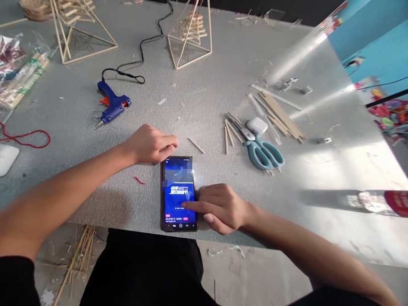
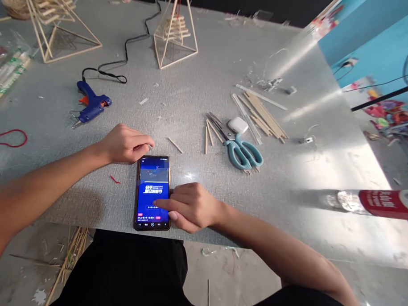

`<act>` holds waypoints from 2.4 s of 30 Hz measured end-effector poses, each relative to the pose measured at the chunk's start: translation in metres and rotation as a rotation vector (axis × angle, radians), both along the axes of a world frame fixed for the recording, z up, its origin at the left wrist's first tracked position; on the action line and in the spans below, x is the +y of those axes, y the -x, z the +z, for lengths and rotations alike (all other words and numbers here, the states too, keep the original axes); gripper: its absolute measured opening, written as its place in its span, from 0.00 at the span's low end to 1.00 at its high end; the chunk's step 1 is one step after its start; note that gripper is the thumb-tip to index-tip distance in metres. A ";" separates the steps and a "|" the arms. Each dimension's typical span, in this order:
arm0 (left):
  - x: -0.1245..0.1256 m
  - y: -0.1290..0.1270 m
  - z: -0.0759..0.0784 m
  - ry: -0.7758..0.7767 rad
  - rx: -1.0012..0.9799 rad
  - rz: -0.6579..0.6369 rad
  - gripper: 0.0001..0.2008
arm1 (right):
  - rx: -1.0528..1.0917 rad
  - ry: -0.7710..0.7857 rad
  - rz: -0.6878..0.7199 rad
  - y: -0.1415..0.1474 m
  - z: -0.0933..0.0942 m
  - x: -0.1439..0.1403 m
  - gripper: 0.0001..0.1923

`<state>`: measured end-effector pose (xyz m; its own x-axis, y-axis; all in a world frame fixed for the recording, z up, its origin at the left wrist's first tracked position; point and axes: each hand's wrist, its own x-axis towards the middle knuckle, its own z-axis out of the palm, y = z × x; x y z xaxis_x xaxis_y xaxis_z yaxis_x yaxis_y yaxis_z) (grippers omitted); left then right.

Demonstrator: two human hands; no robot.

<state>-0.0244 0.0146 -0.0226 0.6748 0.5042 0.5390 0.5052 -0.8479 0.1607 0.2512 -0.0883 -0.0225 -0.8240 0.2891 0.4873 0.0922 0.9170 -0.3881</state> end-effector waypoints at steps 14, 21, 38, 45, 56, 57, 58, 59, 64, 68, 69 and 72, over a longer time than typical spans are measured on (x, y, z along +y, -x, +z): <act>-0.001 0.000 0.001 0.028 0.021 0.007 0.14 | -0.001 0.077 -0.158 0.001 0.000 0.000 0.19; 0.000 0.001 -0.003 0.054 0.008 0.008 0.14 | 0.015 -0.080 0.057 0.005 -0.001 -0.001 0.23; -0.026 -0.030 0.031 0.912 -0.100 -0.431 0.28 | 0.045 -0.181 0.118 0.010 -0.002 -0.001 0.18; -0.025 -0.035 0.039 1.005 -0.058 -0.438 0.27 | 0.033 -0.166 0.130 0.012 -0.001 -0.001 0.17; -0.019 -0.035 0.035 1.042 0.038 -0.479 0.35 | -0.009 -0.145 0.127 0.009 -0.005 -0.004 0.19; -0.019 -0.034 0.034 1.038 0.032 -0.476 0.34 | -0.008 -0.145 0.124 0.009 -0.005 -0.005 0.19; -0.019 -0.034 0.033 1.033 0.020 -0.475 0.34 | -0.007 -0.145 0.120 0.010 -0.004 -0.005 0.19; -0.019 -0.034 0.032 1.028 0.002 -0.480 0.34 | -0.006 -0.144 0.117 0.010 -0.004 -0.005 0.19; -0.020 -0.032 0.032 1.012 -0.061 -0.494 0.35 | -0.013 -0.144 0.104 0.009 -0.003 -0.005 0.20; -0.020 -0.032 0.034 1.016 -0.061 -0.479 0.35 | 0.005 -0.152 0.107 0.009 -0.003 -0.004 0.21; -0.020 -0.032 0.034 1.015 -0.066 -0.479 0.35 | 0.009 -0.152 0.106 0.009 -0.003 -0.004 0.21; -0.020 -0.032 0.034 1.003 -0.076 -0.483 0.35 | 0.010 -0.151 0.099 0.009 -0.003 -0.004 0.22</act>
<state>0.0072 -0.0058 0.0110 0.9000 0.4279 0.0826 0.1177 -0.4211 0.8993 0.2420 -0.0922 -0.0251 -0.8396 0.1295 0.5275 -0.0050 0.9693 -0.2459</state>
